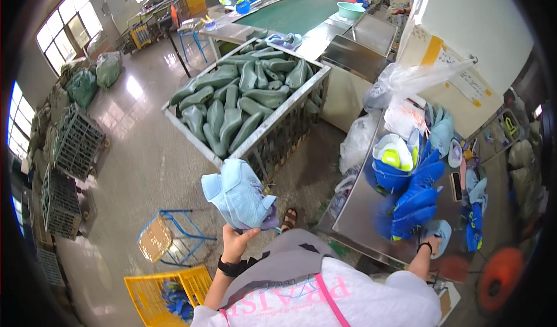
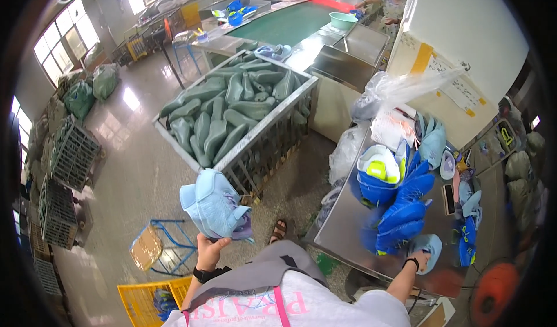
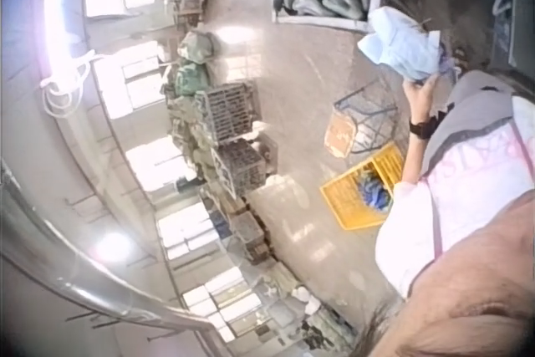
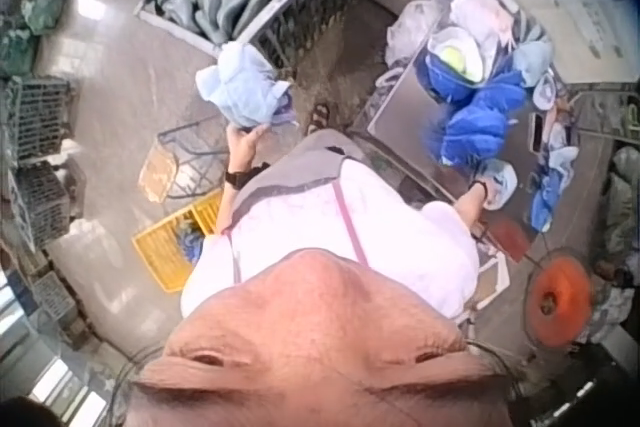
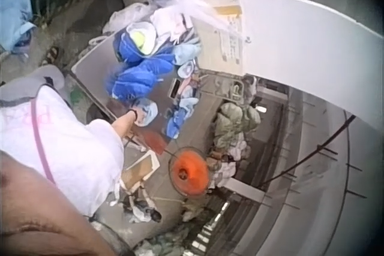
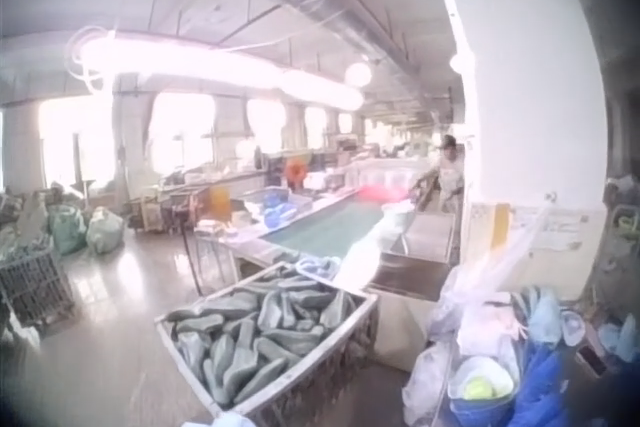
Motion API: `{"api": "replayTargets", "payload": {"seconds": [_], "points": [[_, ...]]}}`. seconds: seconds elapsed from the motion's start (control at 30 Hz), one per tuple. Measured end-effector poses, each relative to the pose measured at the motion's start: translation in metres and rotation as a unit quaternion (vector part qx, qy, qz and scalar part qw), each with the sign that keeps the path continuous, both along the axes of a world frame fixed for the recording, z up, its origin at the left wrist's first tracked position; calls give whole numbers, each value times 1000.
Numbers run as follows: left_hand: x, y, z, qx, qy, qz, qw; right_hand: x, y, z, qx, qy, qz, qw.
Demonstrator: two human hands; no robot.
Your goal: Sort and organize various upper components of shoes at a workstation in a factory.
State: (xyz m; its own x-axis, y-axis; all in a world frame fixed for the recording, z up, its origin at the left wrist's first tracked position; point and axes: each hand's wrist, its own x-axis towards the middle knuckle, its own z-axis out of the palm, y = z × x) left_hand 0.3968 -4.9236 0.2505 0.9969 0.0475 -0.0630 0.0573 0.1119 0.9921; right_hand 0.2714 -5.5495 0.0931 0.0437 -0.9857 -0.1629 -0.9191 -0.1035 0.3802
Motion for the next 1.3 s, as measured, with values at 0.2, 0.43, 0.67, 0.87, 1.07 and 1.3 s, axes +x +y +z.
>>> {"api": "replayTargets", "payload": {"seconds": [0.2,0.43,0.67,0.87,1.07,1.3], "points": [[106,-6,10,25,9,-61,998,-29,22,20,-147,-422,-219,867],[243,-42,13,-21,-24,-102,994,-83,-2,-52,-273,-381,-227,854],[334,-116,5,-127,-4,-118,985,-27,28,54,-429,-472,-25,770],[389,-161,-13,-142,26,-215,966,145,97,162,-314,-690,165,631],[480,-169,-18,-205,18,-194,959,319,119,165,-117,-576,506,632],[586,-114,-5,-244,-38,26,969,583,158,223,77,-417,677,602]]}}
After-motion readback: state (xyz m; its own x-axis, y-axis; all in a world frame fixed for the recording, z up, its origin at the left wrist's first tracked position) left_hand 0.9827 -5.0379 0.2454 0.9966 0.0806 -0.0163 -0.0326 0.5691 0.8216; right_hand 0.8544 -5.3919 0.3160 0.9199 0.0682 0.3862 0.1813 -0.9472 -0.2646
